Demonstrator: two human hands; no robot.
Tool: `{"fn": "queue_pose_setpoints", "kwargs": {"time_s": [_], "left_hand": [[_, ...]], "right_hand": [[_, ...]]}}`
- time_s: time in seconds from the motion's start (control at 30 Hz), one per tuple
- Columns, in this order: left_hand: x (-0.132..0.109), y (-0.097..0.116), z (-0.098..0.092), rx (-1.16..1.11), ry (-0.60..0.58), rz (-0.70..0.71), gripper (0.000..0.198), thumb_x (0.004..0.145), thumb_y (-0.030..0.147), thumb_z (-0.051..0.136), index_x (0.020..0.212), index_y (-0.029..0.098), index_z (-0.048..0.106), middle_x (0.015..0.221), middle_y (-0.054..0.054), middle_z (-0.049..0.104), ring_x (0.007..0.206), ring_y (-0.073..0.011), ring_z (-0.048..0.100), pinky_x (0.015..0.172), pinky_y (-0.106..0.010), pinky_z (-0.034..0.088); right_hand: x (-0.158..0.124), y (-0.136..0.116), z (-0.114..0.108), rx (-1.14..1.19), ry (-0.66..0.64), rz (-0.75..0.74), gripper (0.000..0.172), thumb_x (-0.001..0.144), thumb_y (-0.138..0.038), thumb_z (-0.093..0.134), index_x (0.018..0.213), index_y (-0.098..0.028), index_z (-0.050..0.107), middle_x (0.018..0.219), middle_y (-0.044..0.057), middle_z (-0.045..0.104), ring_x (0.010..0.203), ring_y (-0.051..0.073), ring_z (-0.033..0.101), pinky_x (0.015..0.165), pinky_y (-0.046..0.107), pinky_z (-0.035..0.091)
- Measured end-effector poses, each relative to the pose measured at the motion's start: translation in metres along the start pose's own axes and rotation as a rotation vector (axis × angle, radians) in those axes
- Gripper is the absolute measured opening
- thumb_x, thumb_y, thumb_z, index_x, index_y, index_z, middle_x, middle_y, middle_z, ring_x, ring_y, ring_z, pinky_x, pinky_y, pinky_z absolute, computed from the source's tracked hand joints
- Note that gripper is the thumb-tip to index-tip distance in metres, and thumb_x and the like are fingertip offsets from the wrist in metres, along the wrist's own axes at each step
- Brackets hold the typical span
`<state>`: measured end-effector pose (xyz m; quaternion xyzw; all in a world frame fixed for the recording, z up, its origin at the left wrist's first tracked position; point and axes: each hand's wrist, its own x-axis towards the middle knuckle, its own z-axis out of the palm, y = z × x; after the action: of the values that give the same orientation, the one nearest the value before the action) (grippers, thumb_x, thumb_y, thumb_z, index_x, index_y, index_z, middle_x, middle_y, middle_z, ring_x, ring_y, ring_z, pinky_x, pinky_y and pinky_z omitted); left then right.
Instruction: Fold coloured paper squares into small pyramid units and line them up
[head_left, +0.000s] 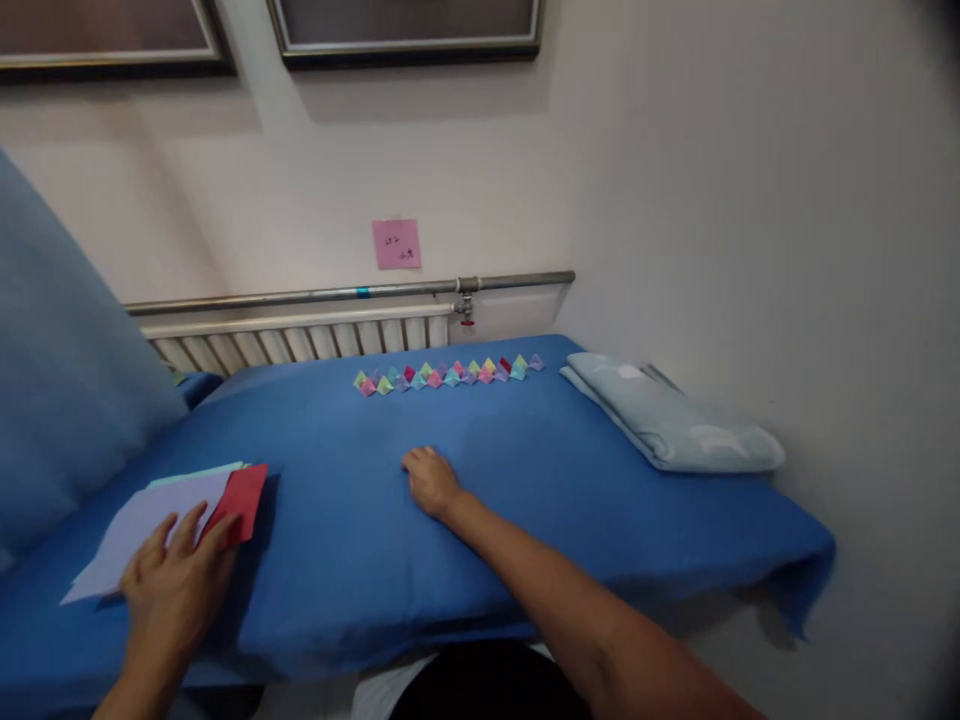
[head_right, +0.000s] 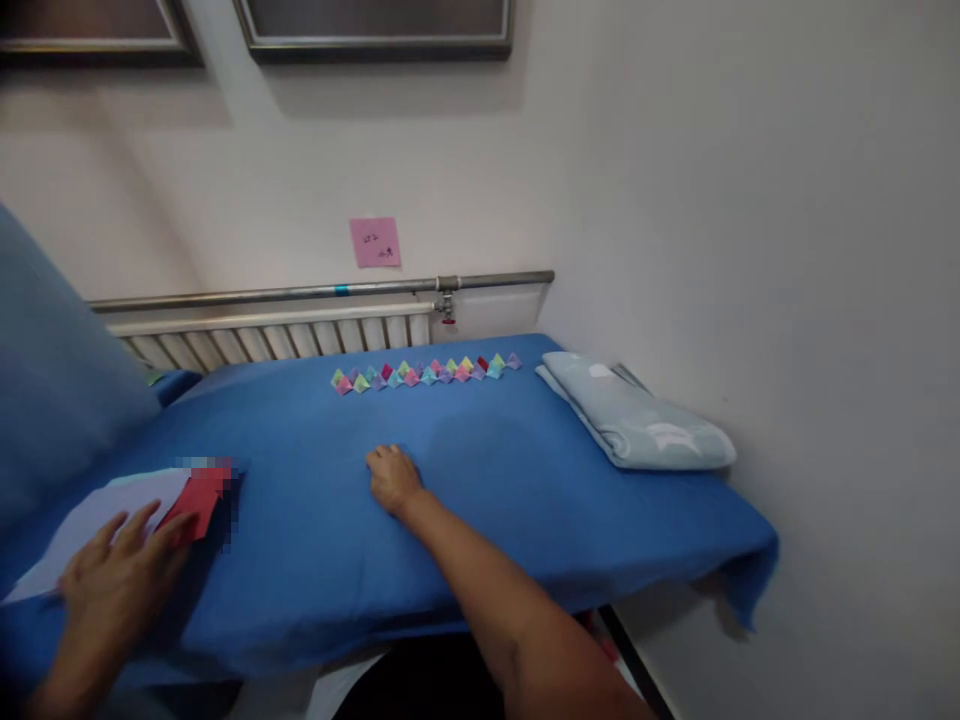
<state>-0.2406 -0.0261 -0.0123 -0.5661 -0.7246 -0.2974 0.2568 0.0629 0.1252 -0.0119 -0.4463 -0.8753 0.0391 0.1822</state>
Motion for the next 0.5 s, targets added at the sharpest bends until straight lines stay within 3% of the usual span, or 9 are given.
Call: {"fn": "queue_pose_setpoints", "kwargs": {"time_s": [0.2,0.3,0.4,0.5], "left_hand": [[0.019,0.019,-0.010,-0.182,0.067,-0.057,0.017,0.080,0.049,0.052,0.076,0.038,0.065,0.108,0.012,0.069,0.121,-0.0314,0.052,0.100,-0.056,0.037],[0.028,0.044,-0.016,-0.237,0.140,-0.051,0.019,0.082,0.048,0.051,0.077,0.036,0.065,0.095,0.005,0.072,0.114,-0.0296,0.057,0.099,-0.053,0.038],[0.034,0.065,-0.018,-0.353,0.105,-0.056,0.022,0.081,0.042,0.054,0.079,0.025,0.068,0.092,-0.008,0.070,0.100,-0.0286,0.060,0.093,-0.048,0.041],[0.038,0.071,-0.015,-0.537,0.102,-0.273,0.016,0.074,0.036,0.061,0.074,0.022,0.068,0.088,-0.008,0.067,0.096,-0.0272,0.056,0.096,-0.047,0.034]], "right_hand": [[0.000,0.000,-0.001,-0.011,-0.002,0.002,0.023,0.087,-0.010,0.046,0.096,-0.017,0.066,0.099,0.006,0.065,0.089,0.017,0.052,0.079,0.028,0.038],[0.000,-0.001,-0.004,-0.003,-0.014,-0.013,0.025,0.087,-0.007,0.045,0.096,-0.017,0.066,0.099,0.006,0.065,0.089,0.016,0.052,0.082,0.028,0.037],[0.000,-0.002,-0.005,0.022,-0.019,-0.030,0.026,0.086,-0.004,0.043,0.094,-0.016,0.066,0.097,0.006,0.065,0.089,0.017,0.052,0.083,0.028,0.037],[0.003,0.000,-0.003,0.056,0.003,-0.034,0.029,0.085,-0.002,0.040,0.094,-0.014,0.065,0.097,0.009,0.064,0.090,0.018,0.052,0.083,0.029,0.037]]}}
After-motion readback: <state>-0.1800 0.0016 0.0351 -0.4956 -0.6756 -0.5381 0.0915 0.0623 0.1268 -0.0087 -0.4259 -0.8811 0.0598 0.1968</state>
